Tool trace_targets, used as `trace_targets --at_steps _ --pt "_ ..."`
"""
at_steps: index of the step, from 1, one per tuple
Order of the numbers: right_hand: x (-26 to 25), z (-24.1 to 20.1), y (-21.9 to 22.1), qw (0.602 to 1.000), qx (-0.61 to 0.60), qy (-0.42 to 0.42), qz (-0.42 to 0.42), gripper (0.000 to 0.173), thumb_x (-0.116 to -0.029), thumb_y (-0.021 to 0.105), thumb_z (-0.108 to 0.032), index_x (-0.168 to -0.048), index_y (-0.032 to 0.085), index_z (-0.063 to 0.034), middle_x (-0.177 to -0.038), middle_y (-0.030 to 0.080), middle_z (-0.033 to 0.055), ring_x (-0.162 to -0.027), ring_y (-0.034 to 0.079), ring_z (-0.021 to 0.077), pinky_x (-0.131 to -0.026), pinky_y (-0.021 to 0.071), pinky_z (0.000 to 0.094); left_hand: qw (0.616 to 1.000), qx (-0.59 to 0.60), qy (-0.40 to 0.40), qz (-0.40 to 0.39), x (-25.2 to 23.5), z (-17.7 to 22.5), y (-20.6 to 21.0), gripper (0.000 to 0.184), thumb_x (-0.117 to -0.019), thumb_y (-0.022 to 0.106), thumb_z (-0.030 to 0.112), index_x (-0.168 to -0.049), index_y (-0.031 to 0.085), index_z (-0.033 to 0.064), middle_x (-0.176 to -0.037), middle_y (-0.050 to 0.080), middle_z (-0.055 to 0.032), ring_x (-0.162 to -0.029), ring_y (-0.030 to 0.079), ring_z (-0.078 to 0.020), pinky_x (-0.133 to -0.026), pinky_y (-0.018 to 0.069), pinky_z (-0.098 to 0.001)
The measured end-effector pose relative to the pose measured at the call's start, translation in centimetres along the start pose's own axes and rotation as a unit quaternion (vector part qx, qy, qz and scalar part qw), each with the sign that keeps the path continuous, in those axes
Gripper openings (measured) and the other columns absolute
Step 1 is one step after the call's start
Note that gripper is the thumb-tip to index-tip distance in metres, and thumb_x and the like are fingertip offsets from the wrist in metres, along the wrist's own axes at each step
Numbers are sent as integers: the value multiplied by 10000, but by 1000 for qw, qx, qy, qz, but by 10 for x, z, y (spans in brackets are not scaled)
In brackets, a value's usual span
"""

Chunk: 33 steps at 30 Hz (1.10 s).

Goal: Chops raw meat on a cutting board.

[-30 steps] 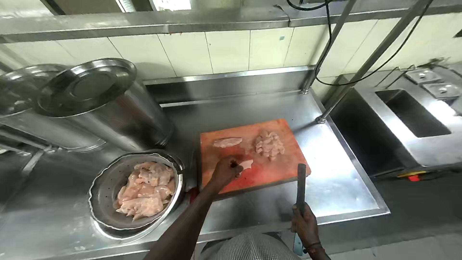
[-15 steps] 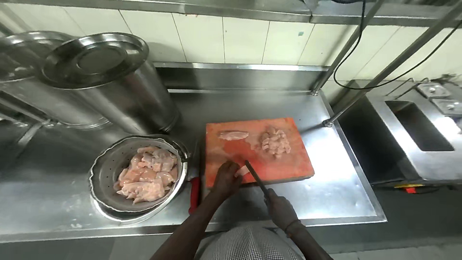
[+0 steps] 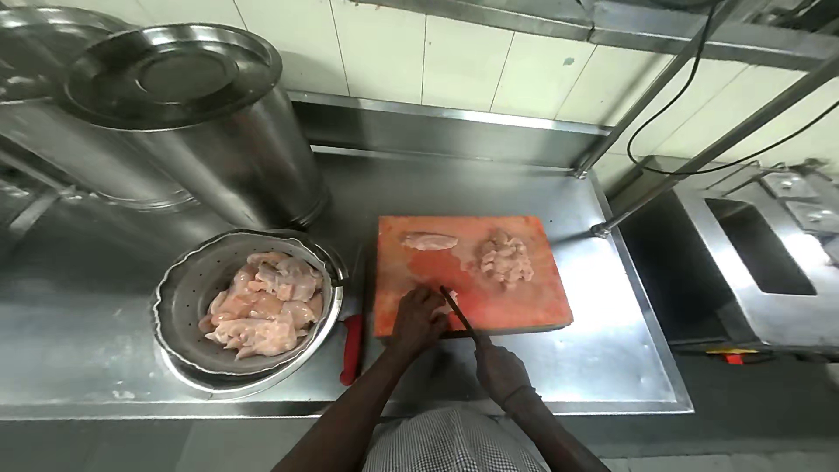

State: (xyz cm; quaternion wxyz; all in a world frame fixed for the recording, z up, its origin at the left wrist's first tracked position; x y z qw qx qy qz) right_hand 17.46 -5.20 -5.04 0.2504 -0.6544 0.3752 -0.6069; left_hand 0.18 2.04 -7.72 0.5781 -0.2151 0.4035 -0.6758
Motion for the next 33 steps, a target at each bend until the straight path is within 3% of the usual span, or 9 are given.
trace_targets --at_steps 6,10,13,17,23,27,31,33 --pt "-23 -18 -1 1000 4 -11 26 335 -1084 423 -227 -1391 480 -105 -1172 684 172 -1047 705 357 -851 572 518 1000 3 -15 -6 -2 -1 1 200 -925 719 269 -1096 762 174 -1118 690 -71 -1099 628 -282 -961 508 -488" --pt "-11 7 22 1000 -2 -5 9 410 -1100 398 -274 -1479 416 -121 -1084 705 175 -1017 709 372 -862 567 526 999 7 -42 -1 -3 -2 2 196 -937 711 274 -1091 768 168 -1122 688 -84 -1108 626 -287 -996 502 -485" --pt "10 30 40 1000 1 19 -5 385 -1100 371 -280 -1432 449 -101 -1074 706 182 -1020 710 374 -859 567 524 999 30 -33 13 0 0 -5 178 -926 736 236 -1046 761 106 -1085 687 -122 -1067 636 -321 -962 521 -500" --pt "28 40 39 999 13 33 -30 359 -1094 379 -271 -1403 467 -110 -1063 713 175 -1023 714 369 -862 564 524 996 85 -15 6 9 -6 -11 292 -884 774 215 -1106 706 37 -1153 666 -152 -1118 627 -320 -1002 519 -489" --pt "21 11 16 1000 4 -13 -1 341 -1109 368 -298 -1369 490 -114 -1027 705 164 -1010 710 352 -867 558 506 996 75 5 49 13 -7 -10 190 -879 758 196 -989 715 48 -1046 672 -114 -1029 637 -286 -923 541 -448" --pt "15 -6 12 1000 22 -17 -10 312 -1105 371 -281 -1353 490 -135 -1017 707 148 -996 713 346 -844 562 503 996 66 15 54 12 -7 -7 191 -866 756 170 -1020 748 58 -1037 674 -113 -1016 639 -283 -915 541 -449" --pt "-2 -22 10 999 21 -25 -8 393 -1094 397 -261 -1461 435 -126 -1064 707 172 -1001 711 368 -841 568 523 998 50 14 28 8 -10 -4 155 -876 740 200 -989 757 95 -1053 683 -110 -1029 642 -294 -925 538 -470" --pt "-12 -29 10 999 18 -27 -4 360 -1091 411 -254 -1417 459 -108 -1096 701 178 -1032 706 366 -858 566 519 999 44 2 10 6 -8 -3 149 -888 728 210 -986 759 102 -1077 680 -106 -1044 633 -290 -940 526 -466"
Point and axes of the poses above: each hand's wrist, its own x-axis away from the middle knuckle, its own y-axis out of the palm, z = x × y, the point moved 6 cm from there along -x, towards the middle knuckle
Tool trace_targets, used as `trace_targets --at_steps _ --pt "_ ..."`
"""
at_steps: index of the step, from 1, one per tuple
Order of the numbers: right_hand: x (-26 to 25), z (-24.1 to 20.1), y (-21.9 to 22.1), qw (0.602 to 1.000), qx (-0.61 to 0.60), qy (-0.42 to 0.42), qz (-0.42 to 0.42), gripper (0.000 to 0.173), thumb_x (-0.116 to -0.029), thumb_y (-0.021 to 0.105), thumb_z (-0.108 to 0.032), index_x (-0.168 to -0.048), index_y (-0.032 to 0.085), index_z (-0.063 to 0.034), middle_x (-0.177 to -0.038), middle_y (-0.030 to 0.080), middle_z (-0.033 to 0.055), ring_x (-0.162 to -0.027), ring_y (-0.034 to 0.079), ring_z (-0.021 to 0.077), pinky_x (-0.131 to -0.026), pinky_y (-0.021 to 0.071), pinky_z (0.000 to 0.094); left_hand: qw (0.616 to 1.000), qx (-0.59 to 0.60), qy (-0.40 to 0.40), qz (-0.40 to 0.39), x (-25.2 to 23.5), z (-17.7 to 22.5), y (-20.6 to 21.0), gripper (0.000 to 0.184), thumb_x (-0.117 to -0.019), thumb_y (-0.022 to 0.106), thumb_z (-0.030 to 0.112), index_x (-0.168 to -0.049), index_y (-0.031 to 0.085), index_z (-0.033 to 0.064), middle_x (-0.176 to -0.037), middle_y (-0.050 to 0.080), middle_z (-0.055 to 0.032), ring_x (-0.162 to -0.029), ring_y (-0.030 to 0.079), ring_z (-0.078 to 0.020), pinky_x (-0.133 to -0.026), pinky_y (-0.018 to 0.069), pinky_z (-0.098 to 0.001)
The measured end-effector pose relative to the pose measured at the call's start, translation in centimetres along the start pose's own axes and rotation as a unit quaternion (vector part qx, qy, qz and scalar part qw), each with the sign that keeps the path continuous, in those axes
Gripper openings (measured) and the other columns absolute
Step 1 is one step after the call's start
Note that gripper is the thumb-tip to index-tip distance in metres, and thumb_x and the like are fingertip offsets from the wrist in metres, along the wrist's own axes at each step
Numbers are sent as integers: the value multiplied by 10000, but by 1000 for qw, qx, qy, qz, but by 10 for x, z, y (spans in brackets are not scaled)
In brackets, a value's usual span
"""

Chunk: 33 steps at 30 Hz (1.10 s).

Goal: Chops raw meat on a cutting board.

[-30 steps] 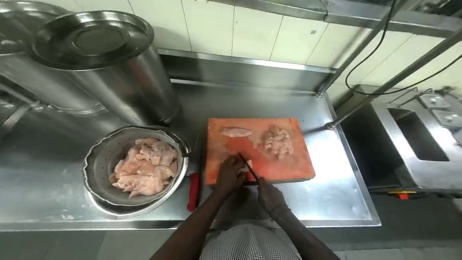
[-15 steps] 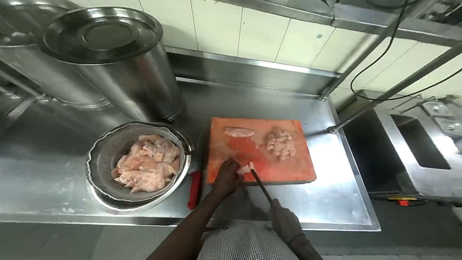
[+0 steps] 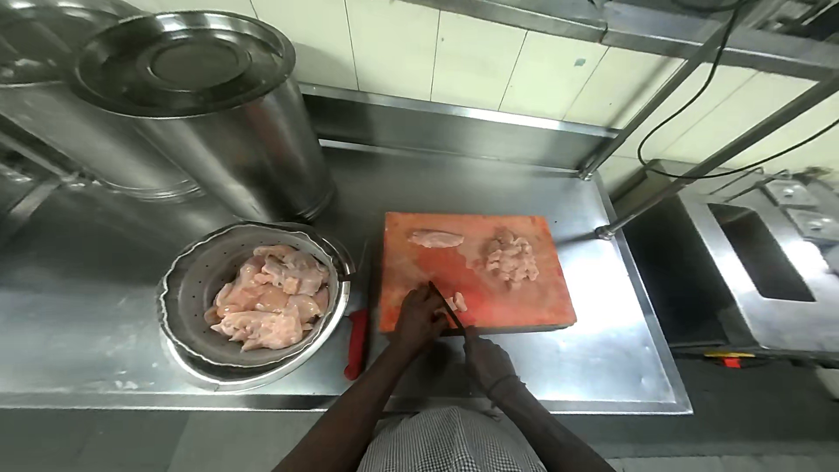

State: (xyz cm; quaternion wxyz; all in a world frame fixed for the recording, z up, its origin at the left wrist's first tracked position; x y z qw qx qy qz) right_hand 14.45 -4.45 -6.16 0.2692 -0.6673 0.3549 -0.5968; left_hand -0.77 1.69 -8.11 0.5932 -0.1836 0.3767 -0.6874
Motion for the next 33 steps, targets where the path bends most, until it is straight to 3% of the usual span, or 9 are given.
trace_targets --at_steps 10,12,15,18,20,22,27,30,33 --pt "31 60 41 999 -40 -3 -30 368 -1095 390 -297 -1396 487 -109 -1078 701 193 -1038 699 387 -888 550 556 999 -15 -23 42 3 10 -6 116 -869 756 113 -914 711 15 -999 656 -163 -979 637 -340 -884 544 -482" --pt "41 89 51 992 -121 -26 29 384 -1079 443 -293 -1378 541 -73 -1010 712 196 -963 709 383 -869 553 556 999 -7 -16 27 2 14 -10 102 -881 746 83 -892 689 -2 -974 659 -171 -967 645 -347 -883 545 -486" --pt "52 136 64 933 -322 1 161 355 -1041 514 -203 -1321 581 5 -871 682 159 -709 668 287 -678 568 485 999 24 -43 5 1 21 -20 105 -929 711 81 -942 683 -19 -957 685 -174 -940 680 -327 -873 567 -482" --pt "58 174 79 825 -517 78 214 296 -1063 489 -179 -1288 542 5 -688 560 81 -470 538 190 -448 512 386 994 24 -97 -44 -9 31 -20 159 -968 664 101 -1107 663 23 -1055 683 -159 -918 694 -284 -835 592 -471" --pt "60 189 82 743 -617 103 240 246 -1071 471 -165 -1248 520 -2 -600 492 45 -421 498 168 -402 485 352 992 -11 -81 -95 -24 41 -8 350 -964 662 98 -1314 654 80 -1253 661 -168 -1102 677 -306 -956 570 -486" --pt "59 195 84 695 -664 104 255 236 -1079 462 -166 -1244 512 -5 -566 468 35 -398 487 164 -381 481 343 981 -72 -60 -170 -37 48 10 438 -955 694 168 -1389 641 142 -1395 600 -166 -1270 591 -343 -1065 505 -500" --pt "53 197 90 661 -699 85 259 236 -1083 483 -173 -1250 526 -11 -595 492 48 -400 487 163 -376 474 334 943 -111 -42 -310 -56 72 35 214 -933 642 84 -1134 709 47 -1202 657 -192 -1187 611 -356 -1035 498 -506" --pt "49 199 90 637 -726 86 245 226 -1089 481 -200 -1235 507 -29 -557 462 41 -375 476 164 -356 471 337 957 11 -48 -285 -79 101 29 206 -916 711 76 -1111 716 11 -1124 686 -186 -1073 659 -311 -974 533 -476" --pt "48 200 89 626 -742 84 225 214 -1091 480 -208 -1216 504 -37 -544 450 40 -365 465 162 -347 463 334 953 155 -34 -259 -112 129 27 312 -898 738 40 -1207 698 53 -1217 656 -157 -1079 651 -271 -955 547 -464"
Point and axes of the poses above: each hand's wrist, its own x-axis away from the middle knuckle, its own y-axis out of the palm, z = x × y, the point moved 6 cm from there along -x, towards the middle knuckle
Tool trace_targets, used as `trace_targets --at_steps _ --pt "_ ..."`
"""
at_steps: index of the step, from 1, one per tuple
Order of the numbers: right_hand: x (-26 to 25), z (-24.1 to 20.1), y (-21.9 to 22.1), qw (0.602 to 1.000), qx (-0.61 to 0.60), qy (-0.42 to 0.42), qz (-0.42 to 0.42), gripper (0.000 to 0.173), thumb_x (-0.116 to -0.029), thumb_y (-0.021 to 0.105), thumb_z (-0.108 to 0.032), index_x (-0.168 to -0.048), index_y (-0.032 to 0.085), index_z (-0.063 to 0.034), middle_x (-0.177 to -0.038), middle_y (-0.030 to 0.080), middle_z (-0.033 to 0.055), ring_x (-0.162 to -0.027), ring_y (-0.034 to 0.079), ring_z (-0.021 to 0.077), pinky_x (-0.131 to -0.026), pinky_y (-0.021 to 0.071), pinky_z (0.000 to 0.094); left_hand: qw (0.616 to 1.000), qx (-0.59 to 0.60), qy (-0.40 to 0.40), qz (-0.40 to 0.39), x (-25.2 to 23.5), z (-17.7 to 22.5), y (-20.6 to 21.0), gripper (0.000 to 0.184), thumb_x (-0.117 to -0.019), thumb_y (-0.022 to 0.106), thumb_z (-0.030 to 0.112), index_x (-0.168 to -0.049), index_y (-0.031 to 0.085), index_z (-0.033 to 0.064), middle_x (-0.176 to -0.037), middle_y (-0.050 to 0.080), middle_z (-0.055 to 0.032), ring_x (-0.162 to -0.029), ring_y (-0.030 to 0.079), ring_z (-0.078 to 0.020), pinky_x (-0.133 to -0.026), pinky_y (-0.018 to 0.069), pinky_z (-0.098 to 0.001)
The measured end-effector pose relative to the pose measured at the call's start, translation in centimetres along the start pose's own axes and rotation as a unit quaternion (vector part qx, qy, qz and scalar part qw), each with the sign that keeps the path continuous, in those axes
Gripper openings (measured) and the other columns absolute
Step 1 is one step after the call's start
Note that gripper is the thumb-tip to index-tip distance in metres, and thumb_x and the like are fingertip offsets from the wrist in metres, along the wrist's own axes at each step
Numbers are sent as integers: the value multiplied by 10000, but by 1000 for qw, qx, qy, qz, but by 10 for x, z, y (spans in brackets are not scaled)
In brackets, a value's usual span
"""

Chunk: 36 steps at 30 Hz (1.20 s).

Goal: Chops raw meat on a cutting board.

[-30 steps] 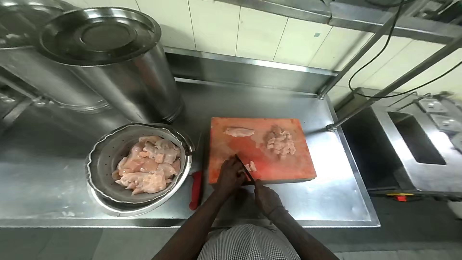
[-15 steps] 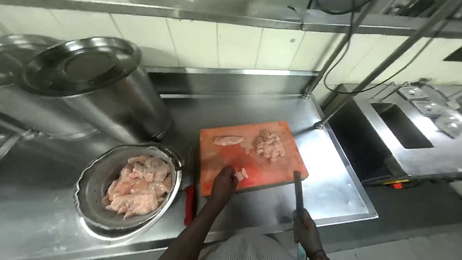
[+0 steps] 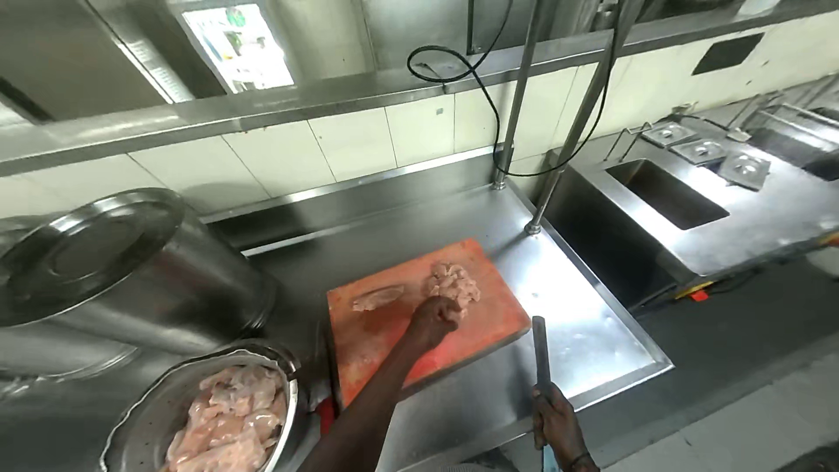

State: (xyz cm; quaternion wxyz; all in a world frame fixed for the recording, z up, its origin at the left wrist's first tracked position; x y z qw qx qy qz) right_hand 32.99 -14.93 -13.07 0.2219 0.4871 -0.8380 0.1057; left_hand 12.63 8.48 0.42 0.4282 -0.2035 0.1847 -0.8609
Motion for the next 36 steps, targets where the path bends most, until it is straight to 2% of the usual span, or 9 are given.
trace_targets --at_steps 4,9,11,14,18,21,25,30,36 --pt "-1 0 -1 1000 -6 2 -12 196 -1091 475 -195 -1194 518 -34 -549 453 37 -369 460 159 -348 455 324 997 -64 35 30 -23 18 -25 371 -961 649 21 -1330 653 56 -1406 604 -168 -1248 616 -306 -1069 504 -496" --pt "-1 1 -3 1000 -2 2 -20 186 -1081 481 -176 -1193 523 -34 -551 454 43 -364 459 164 -340 455 333 938 -254 -163 169 -15 -52 -95 452 -991 596 116 -1442 571 95 -1491 536 -189 -1380 510 -395 -1112 448 -579" --pt "0 1 -3 1000 -1 4 -21 183 -1078 478 -172 -1192 522 -35 -551 451 39 -366 458 161 -340 456 331 918 -282 -230 157 -5 -91 -115 513 -973 640 183 -1469 545 94 -1503 509 -219 -1374 485 -458 -1066 452 -646" --pt "1 -3 -2 1000 -2 3 -23 179 -1077 479 -180 -1177 522 -38 -544 448 38 -360 455 162 -337 458 336 912 -293 -254 134 8 -110 -121 460 -970 681 257 -1395 608 95 -1452 551 -212 -1374 483 -438 -1072 421 -654" --pt "1 -2 -3 1000 -2 2 -22 159 -1076 481 -174 -1148 524 -39 -534 442 39 -356 454 162 -332 454 335 942 -206 -222 145 14 -105 -112 397 -953 704 190 -1312 648 30 -1325 638 -224 -1262 594 -399 -1065 461 -610" --pt "0 -2 -3 1000 2 -2 -21 145 -1073 471 -163 -1137 515 -41 -534 441 31 -354 451 155 -329 446 328 971 -59 -161 167 21 -87 -101 288 -920 757 145 -1124 663 -36 -1085 665 -238 -1002 650 -373 -895 525 -574" --pt "-2 -1 -4 1000 16 -7 -15 177 -1071 475 -168 -1177 521 -33 -548 450 33 -358 451 163 -329 451 344 978 113 -100 143 47 -55 -78 258 -940 743 116 -1128 644 -29 -987 670 -174 -786 663 -245 -736 586 -413" --pt "4 -5 -1 999 32 -2 2 142 -1091 478 -154 -1118 518 -20 -548 446 49 -365 461 167 -344 468 340 971 -139 -186 51 89 -84 -46 376 -939 747 387 -1104 724 50 -1046 714 -175 -983 692 -339 -900 551 -578" --pt "19 -29 34 976 192 -27 -99 267 -1088 487 -251 -1234 546 -35 -592 484 52 -422 502 183 -413 496 356 930 -281 -234 31 130 -99 -40 387 -904 737 463 -1116 732 138 -1047 734 -124 -1031 690 -343 -887 543 -592"
Point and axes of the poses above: each hand's wrist, its own x-axis away from the middle knuckle, its own y-axis out of the palm, z = x × y, the point moved 6 cm from there along -x, towards the middle knuckle
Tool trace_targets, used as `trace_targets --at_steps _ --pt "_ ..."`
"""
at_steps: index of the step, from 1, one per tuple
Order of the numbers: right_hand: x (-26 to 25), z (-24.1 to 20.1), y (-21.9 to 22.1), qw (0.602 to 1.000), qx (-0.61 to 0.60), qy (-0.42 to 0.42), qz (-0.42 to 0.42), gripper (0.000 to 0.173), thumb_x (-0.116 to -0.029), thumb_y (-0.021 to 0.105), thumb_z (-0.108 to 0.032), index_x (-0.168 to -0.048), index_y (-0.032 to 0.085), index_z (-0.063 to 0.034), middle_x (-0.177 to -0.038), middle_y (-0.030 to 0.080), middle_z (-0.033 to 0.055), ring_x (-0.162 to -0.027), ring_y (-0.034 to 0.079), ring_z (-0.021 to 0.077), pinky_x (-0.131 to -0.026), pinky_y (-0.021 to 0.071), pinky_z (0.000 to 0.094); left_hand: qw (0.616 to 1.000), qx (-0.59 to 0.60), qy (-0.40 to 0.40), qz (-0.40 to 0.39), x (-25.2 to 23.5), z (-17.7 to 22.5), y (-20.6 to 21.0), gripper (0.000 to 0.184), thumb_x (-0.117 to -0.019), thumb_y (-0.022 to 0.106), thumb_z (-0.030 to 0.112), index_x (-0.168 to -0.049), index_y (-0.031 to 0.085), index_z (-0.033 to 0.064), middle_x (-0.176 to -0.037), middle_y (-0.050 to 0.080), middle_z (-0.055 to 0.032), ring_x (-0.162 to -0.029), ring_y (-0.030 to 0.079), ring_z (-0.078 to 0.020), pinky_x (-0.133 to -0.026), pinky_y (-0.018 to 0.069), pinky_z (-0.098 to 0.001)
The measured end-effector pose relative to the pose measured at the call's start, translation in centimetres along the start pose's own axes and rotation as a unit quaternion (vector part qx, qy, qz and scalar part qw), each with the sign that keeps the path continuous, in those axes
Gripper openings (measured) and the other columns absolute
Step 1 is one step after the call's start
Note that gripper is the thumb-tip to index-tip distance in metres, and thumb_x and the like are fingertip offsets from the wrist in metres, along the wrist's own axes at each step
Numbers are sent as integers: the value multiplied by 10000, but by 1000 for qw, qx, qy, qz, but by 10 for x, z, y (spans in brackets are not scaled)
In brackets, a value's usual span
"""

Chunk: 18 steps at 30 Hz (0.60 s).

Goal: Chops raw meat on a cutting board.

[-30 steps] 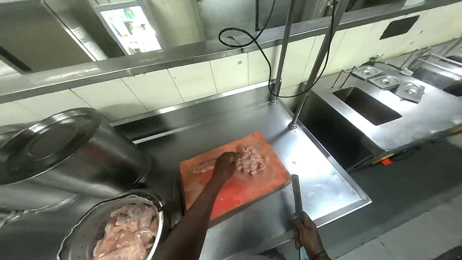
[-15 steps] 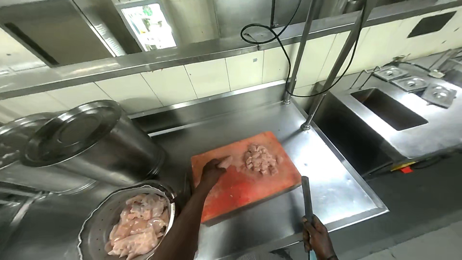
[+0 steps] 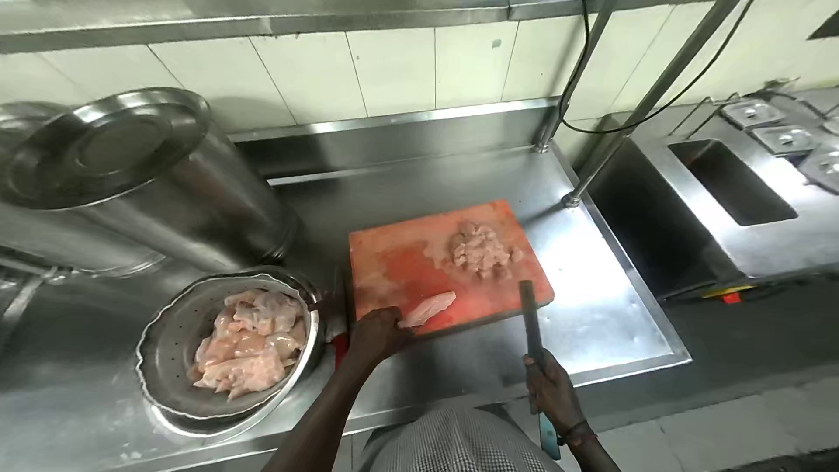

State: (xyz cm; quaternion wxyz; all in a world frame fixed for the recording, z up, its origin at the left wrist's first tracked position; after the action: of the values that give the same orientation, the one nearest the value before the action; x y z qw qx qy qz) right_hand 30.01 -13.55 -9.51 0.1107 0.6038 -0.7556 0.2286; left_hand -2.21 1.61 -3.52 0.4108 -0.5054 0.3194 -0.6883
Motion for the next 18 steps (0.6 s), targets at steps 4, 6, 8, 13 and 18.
trace_targets --at_steps 4,6,8,13,18 --pt "-7 -40 31 960 255 -51 -100 332 -1086 455 -297 -1309 578 -84 -757 609 91 -573 604 226 -561 548 424 990 6 89 104 3 18 -8 499 -857 810 397 -1253 697 116 -1309 652 -156 -1259 576 -388 -1019 494 -582" --pt "-8 -63 47 918 375 -47 -121 331 -1095 450 -301 -1337 558 -102 -880 671 136 -774 678 305 -742 562 503 981 53 153 110 -5 38 -4 445 -896 783 314 -1261 686 79 -1328 637 -169 -1291 572 -360 -1074 485 -531" --pt "-11 -77 62 881 454 -33 -128 339 -1103 427 -314 -1353 531 -112 -953 695 155 -913 702 342 -832 556 531 971 85 193 114 -18 53 5 402 -916 758 250 -1262 677 63 -1311 634 -181 -1274 587 -348 -1072 497 -502" --pt "-14 -89 85 835 534 -14 -133 336 -1106 390 -317 -1361 496 -126 -1009 701 160 -971 711 353 -839 565 523 959 76 228 153 -44 59 20 352 -943 721 228 -1244 683 50 -1237 667 -172 -1224 611 -337 -1080 486 -485" --pt "-14 -96 101 819 557 7 -136 369 -1102 378 -299 -1420 465 -132 -1055 705 168 -1007 709 359 -851 565 527 958 89 235 138 -48 58 21 274 -952 693 203 -1182 715 56 -1232 673 -179 -1227 608 -353 -1072 477 -523"
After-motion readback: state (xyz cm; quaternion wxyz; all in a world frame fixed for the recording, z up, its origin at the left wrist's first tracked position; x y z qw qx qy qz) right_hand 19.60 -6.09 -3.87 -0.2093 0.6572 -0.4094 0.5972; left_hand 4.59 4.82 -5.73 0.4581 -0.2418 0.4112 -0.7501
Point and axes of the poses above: each hand's wrist, its own x-axis away from the middle knuckle, its own y-axis out of the palm, z = x × y, the point moved 6 cm from there along -x, towards the middle knuckle
